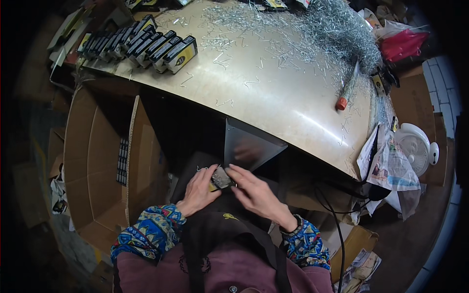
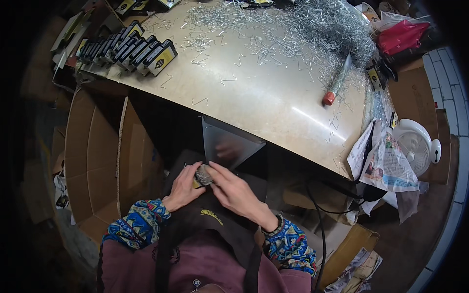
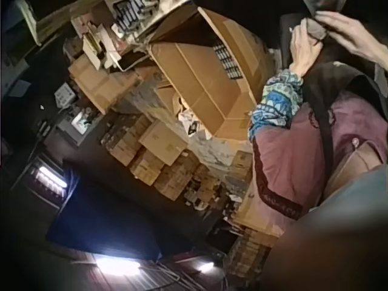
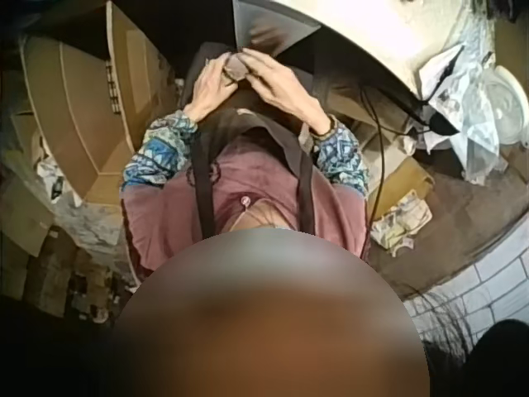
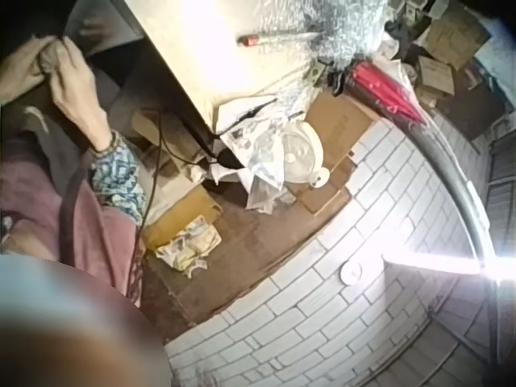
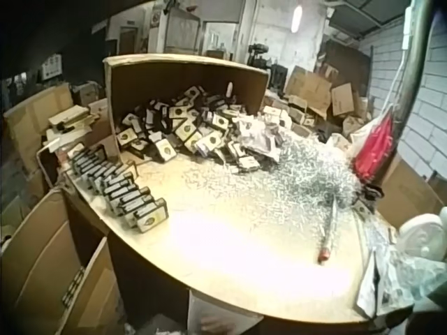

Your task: Packaging small items from a workbench into boxes and organizing them.

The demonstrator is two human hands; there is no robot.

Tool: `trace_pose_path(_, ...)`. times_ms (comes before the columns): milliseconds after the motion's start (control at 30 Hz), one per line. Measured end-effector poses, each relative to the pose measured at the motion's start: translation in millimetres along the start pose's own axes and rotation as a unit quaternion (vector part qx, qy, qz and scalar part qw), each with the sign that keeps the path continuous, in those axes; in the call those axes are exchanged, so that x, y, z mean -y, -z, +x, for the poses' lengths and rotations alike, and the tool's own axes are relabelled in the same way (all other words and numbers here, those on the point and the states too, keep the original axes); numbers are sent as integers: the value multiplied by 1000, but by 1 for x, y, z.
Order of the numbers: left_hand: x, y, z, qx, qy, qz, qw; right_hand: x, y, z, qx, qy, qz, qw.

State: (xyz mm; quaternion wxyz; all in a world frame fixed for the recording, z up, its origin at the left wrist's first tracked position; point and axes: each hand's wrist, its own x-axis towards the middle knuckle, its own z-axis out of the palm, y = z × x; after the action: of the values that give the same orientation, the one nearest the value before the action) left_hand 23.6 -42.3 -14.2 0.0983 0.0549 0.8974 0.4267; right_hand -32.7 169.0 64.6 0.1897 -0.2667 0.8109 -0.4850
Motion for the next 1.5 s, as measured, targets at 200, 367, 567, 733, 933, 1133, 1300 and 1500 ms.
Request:
trace_pose_path(200, -28, 19, 16, -177, 26, -117, 977, 10, 14, 9, -121, 45, -2, 992)
trace_pose_path(367, -47, 23, 50, -215, 5, -173, 961, 7, 19, 13, -219, 119, -80, 965)
trace_pose_path(567, -64, 29, 67, -216, -58, -167, 960, 17, 9, 32, -247, 85, -86, 961)
trace_pose_path(733, -75, 35, 73, -201, -38, -205, 957, 11, 6, 32, -291, 84, 22, 953)
trace_pose_path(933, -81, 35, 74, -167, -52, -187, 967, 23, 14, 35, -297, -2, 146, 944)
trace_pose_path(1133, -84, 39, 76, -139, -13, -211, 967, 24, 26, 41, -374, 25, 133, 917)
trace_pose_path(1300, -86, 40, 78, -156, -26, -192, 969, 32, 33, 51, -391, 92, 73, 913)
trace_pose_path(1500, -82, 39, 83, -167, -43, -125, 977, 41, 40, 59, -321, 102, -102, 936)
